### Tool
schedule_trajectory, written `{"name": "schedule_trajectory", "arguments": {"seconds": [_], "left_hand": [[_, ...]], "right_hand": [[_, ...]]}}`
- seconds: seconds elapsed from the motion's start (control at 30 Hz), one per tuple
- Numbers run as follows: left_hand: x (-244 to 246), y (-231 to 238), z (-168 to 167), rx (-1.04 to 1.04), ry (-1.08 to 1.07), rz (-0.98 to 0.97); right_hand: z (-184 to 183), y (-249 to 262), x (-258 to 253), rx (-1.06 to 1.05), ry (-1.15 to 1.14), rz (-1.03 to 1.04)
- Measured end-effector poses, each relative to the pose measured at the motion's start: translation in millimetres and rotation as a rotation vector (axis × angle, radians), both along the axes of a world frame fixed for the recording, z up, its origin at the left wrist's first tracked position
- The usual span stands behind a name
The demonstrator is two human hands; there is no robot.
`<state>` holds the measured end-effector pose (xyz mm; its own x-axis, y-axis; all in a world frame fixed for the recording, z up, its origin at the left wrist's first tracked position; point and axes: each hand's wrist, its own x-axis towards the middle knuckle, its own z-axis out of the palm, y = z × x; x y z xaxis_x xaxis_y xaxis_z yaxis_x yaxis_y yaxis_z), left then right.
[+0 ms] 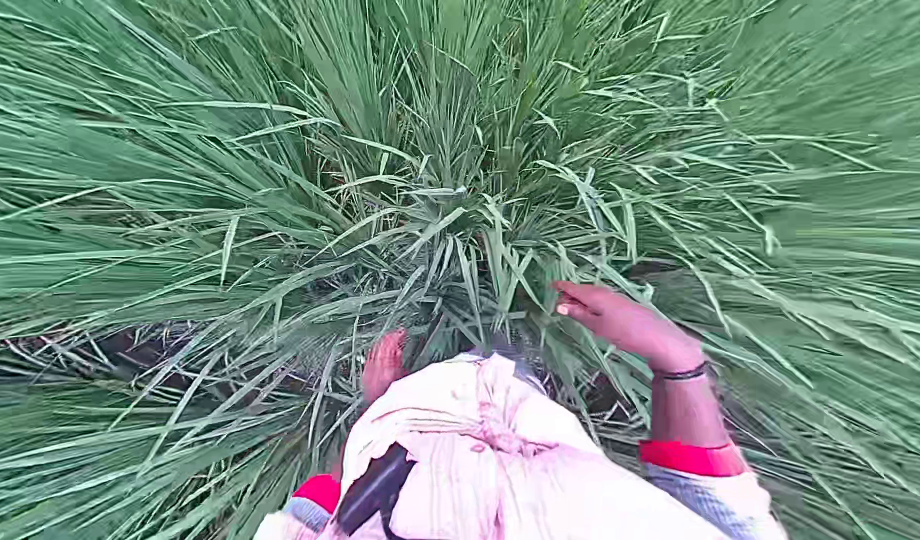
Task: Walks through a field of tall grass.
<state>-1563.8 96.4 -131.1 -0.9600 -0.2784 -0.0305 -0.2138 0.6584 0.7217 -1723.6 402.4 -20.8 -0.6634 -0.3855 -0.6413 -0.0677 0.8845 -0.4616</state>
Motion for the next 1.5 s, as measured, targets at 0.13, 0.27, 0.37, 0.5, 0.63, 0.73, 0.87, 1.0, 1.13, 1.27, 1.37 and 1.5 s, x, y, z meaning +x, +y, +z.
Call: {"name": "schedule_trajectory", "arguments": {"seconds": [0.13,0.27,0.37,0.5,0.63,0.73,0.87,1.0,1.13,1.27,1.37,1.5], "left_hand": [[-20.1,-23.2,-14.0,-0.014,0.307,0.085],[-103.5,-59.7,-9.0,-0.095,0.473,0.046],[-194.0,-72.1,4.3,-0.127,0.577,0.101],[-282.3,-62.5,25.8,-0.188,0.561,0.161],[-316.6,-48.2,28.1,-0.123,0.535,0.184],[-322.8,-42.2,23.3,-0.084,0.504,0.252],[-335.9,-43.7,22.2,-0.047,0.494,0.358],[-370.3,-62.5,16.3,-0.038,0.468,0.418],[-434.9,-113.0,9.3,-0.069,0.427,0.454],[-513.0,-173.1,9.4,-0.098,0.489,0.477],[-559.4,-210.2,10.1,-0.086,0.47,0.507],[-610.2,-245.8,14.9,-0.079,0.375,0.469]], "right_hand": [[4.8,16.8,-62.8,-0.096,-0.038,0.012],[-4.8,55.1,-134.4,-0.145,0.032,-0.077],[-10.5,97.3,-185.4,-0.125,0.129,-0.156],[-3.9,159.7,-232.7,-0.028,0.199,-0.283],[9.1,208.1,-270.1,0.105,0.233,-0.378],[12.9,216.4,-302.2,0.151,0.243,-0.361],[19.0,181.8,-347.1,0.14,0.203,-0.307],[15.5,150.1,-388.1,0.122,0.189,-0.254],[11.9,107.2,-429.0,0.098,0.201,-0.221],[13.6,40.9,-490.9,0.114,0.175,-0.169],[17.2,-11.6,-536.4,0.107,0.18,-0.155],[25.5,-58.0,-574.6,0.118,0.142,-0.176]]}}
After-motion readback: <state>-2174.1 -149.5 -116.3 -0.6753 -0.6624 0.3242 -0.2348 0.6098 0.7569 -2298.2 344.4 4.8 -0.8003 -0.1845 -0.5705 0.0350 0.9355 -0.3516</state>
